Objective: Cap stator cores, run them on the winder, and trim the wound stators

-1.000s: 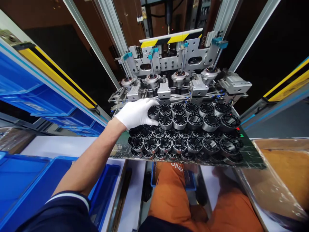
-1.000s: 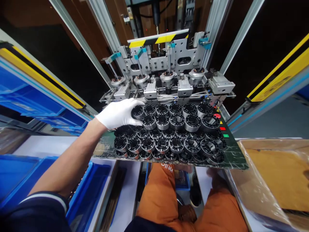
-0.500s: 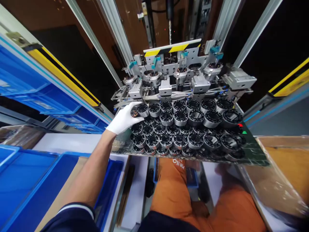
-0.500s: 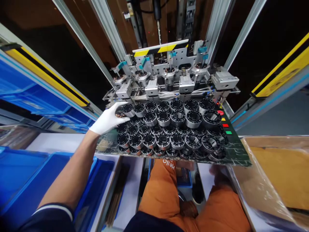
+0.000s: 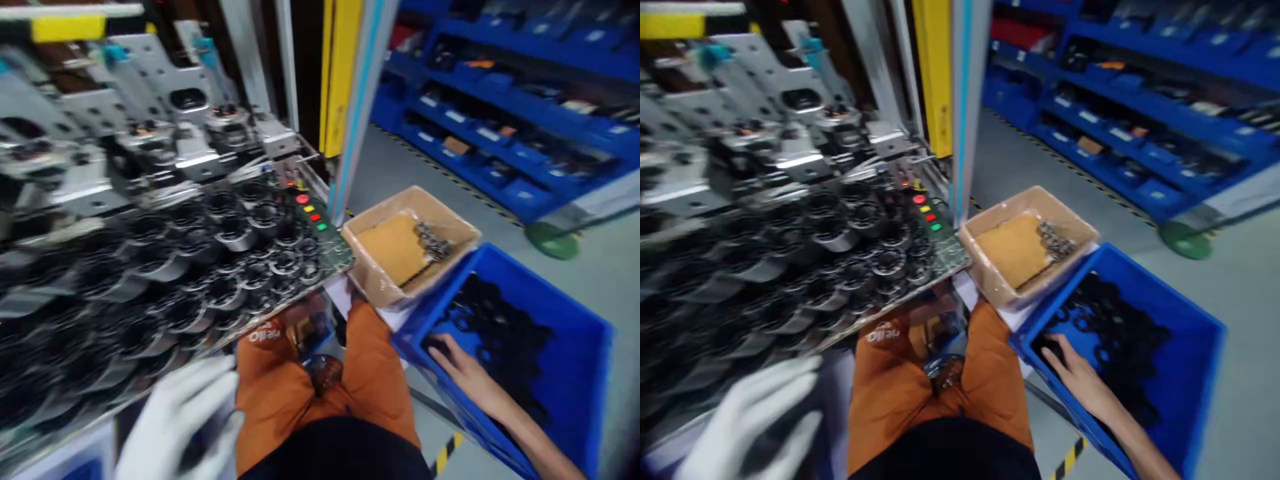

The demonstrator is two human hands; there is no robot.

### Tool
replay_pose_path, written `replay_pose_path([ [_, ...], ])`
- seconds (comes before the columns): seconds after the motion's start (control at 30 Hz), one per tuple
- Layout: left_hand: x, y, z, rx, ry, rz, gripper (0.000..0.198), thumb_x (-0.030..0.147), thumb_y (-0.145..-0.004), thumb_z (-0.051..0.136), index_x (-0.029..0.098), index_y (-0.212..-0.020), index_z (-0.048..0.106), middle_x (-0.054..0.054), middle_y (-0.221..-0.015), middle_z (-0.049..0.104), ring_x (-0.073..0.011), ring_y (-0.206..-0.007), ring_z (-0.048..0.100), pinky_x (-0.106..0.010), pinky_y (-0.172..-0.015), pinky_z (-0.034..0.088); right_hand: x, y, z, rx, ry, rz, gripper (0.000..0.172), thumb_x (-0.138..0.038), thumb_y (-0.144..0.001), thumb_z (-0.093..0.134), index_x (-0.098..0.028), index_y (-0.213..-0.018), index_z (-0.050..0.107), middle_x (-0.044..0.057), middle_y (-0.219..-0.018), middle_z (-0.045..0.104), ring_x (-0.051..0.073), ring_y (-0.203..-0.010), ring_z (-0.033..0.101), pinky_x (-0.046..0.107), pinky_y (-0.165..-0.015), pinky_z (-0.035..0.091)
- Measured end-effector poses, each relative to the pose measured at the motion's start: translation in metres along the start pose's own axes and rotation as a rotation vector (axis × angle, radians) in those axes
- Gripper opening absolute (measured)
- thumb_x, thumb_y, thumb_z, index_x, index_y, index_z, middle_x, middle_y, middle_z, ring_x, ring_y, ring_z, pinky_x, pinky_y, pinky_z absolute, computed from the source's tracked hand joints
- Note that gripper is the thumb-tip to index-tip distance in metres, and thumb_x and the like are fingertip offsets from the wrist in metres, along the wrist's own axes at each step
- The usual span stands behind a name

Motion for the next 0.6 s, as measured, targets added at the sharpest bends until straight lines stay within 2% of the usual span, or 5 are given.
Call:
replay_pose_path([
  [0.07, 0.033, -0.014, 0.055, -0.094, 0.19, 0.081, 0.077, 0.034, -0.075, 0.082, 0.071, -0.143, 0.076, 0.008, -0.123, 0.09, -0.0453, -0.102, 0.086, -0.071, -0.08, 0.074, 0.02, 0.009, -0.003, -0.058, -0.062, 0.011, 0.04, -0.06, -0.117, 0.064, -0.022, -0.129, 0.072, 0.007, -0.117, 0.081, 0.026, -0.104, 0.079, 0.047, -0.1, 0.068],
  [0.17, 0.095, -0.058, 0.121, -0.243, 0.397, 0.2, 0.049, 0.033, -0.098, 0.077, 0.056, -0.141, 0.079, -0.002, -0.122, 0.089, -0.0375, -0.109, 0.085, -0.061, -0.085, 0.074, 0.026, 0.01, -0.002, -0.121, -0.131, -0.012, 0.049, -0.074, -0.115, 0.052, -0.027, -0.116, 0.067, 0.002, -0.097, 0.078, 0.026, -0.088, 0.073, 0.044, -0.089, 0.063],
  [0.3, 0.17, -0.141, 0.202, -0.36, 0.527, 0.208, 0.024, 0.039, -0.11, 0.073, 0.042, -0.133, 0.078, -0.004, -0.13, 0.084, -0.0324, -0.121, 0.081, -0.055, -0.107, 0.067, 0.018, 0.01, -0.007, -0.254, -0.233, -0.076, 0.043, -0.069, -0.112, 0.06, -0.027, -0.116, 0.072, 0.004, -0.112, 0.082, 0.027, -0.105, 0.075, 0.042, -0.1, 0.059],
  [0.43, 0.222, -0.221, 0.33, -0.593, 0.21, 0.145, 0.037, 0.049, -0.114, 0.066, 0.03, -0.145, 0.073, -0.008, -0.15, 0.078, -0.0328, -0.143, 0.072, -0.051, -0.128, 0.055, 0.018, 0.011, -0.023, -0.373, -0.3, -0.064, 0.033, -0.058, -0.109, 0.071, -0.03, -0.124, 0.08, 0.003, -0.118, 0.085, 0.028, -0.109, 0.077, 0.041, -0.102, 0.058],
  [0.6, 0.256, -0.289, 0.484, -0.786, -0.032, 0.096, 0.043, 0.053, -0.113, 0.072, 0.023, -0.143, 0.077, -0.015, -0.139, 0.081, -0.0358, -0.13, 0.079, -0.057, -0.117, 0.062, 0.024, 0.01, -0.037, -0.481, -0.415, -0.032, 0.045, -0.052, -0.101, 0.083, -0.043, -0.145, 0.082, 0.0, -0.134, 0.087, 0.032, -0.122, 0.078, 0.041, -0.107, 0.058],
])
Point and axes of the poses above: each hand's wrist, its own y-axis away from the middle knuckle, its own z-axis out of the palm, x = y × z, the point moved 6 cm from there along -y, towards the middle knuckle
